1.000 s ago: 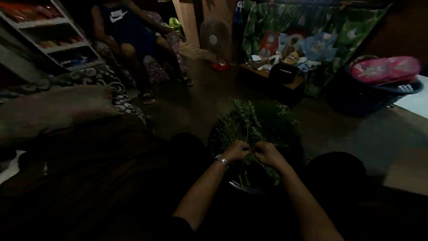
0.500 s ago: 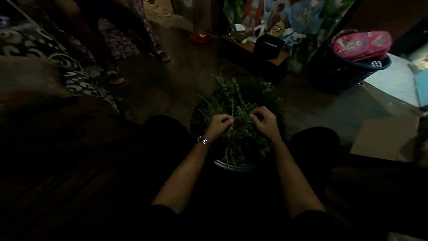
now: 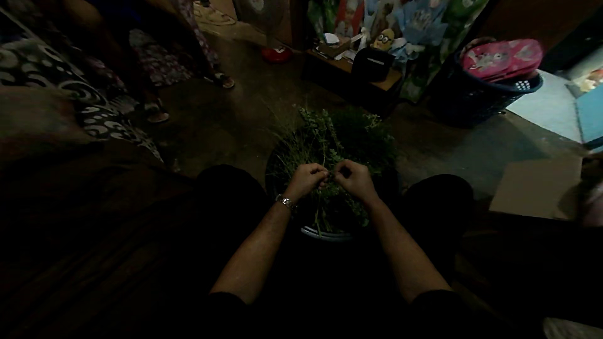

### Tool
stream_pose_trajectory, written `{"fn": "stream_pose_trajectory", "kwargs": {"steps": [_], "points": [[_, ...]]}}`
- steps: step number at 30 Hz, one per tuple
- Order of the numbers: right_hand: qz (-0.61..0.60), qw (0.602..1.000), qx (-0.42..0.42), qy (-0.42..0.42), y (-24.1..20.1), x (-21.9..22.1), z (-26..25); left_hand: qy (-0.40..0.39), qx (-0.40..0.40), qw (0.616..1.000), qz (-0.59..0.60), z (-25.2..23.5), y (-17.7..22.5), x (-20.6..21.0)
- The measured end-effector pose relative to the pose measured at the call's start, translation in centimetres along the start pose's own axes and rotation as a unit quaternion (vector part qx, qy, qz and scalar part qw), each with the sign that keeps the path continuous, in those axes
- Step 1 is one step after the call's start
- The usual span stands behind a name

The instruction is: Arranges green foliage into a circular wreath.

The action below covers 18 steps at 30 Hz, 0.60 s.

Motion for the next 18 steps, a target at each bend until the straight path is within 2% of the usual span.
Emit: {"fn": "stream_pose_trajectory", "kwargs": {"steps": [2,4,7,11,14,18], "points": [[0.023,0.999,0.033,0.003,0.6,-1.2,-0.2,0.003,0.009,1.0,-0.028,-0.1,0.1,-0.5],[0.036,0.998,0.035,0.047,1.7,-2.6,-0.3,0.013,0.013,0.999,-0.039,-0.2,0.2,-1.0],[0.079,0.992,-0.038,0.091,2.1,-3.5,-0.8,0.013,0.004,0.999,-0.048,-0.2,0.3,-1.0],[0.095,0.988,-0.12,-0.001,1.0,-1.0,-0.9,-0.008,-0.004,0.999,-0.047,-0.3,0.0,-0.5],[0.034,0.993,-0.074,-0.081,0.9,0.2,-0.6,-0.008,-0.016,1.0,-0.019,0.1,0.3,-0.4],[-0.035,0.993,0.036,-0.109,1.6,-0.3,-0.5,-0.007,-0.012,1.0,-0.02,0.4,0.7,-0.7]]}}
Point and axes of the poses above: each hand's wrist, its own z-axis away from the middle knuckle, its own x-axis out of the palm, y = z × x, the point moved 7 cm from there along -z, towards the middle knuckle, and after that the axes turned 12 degrees about z, right-handed, at the moved point
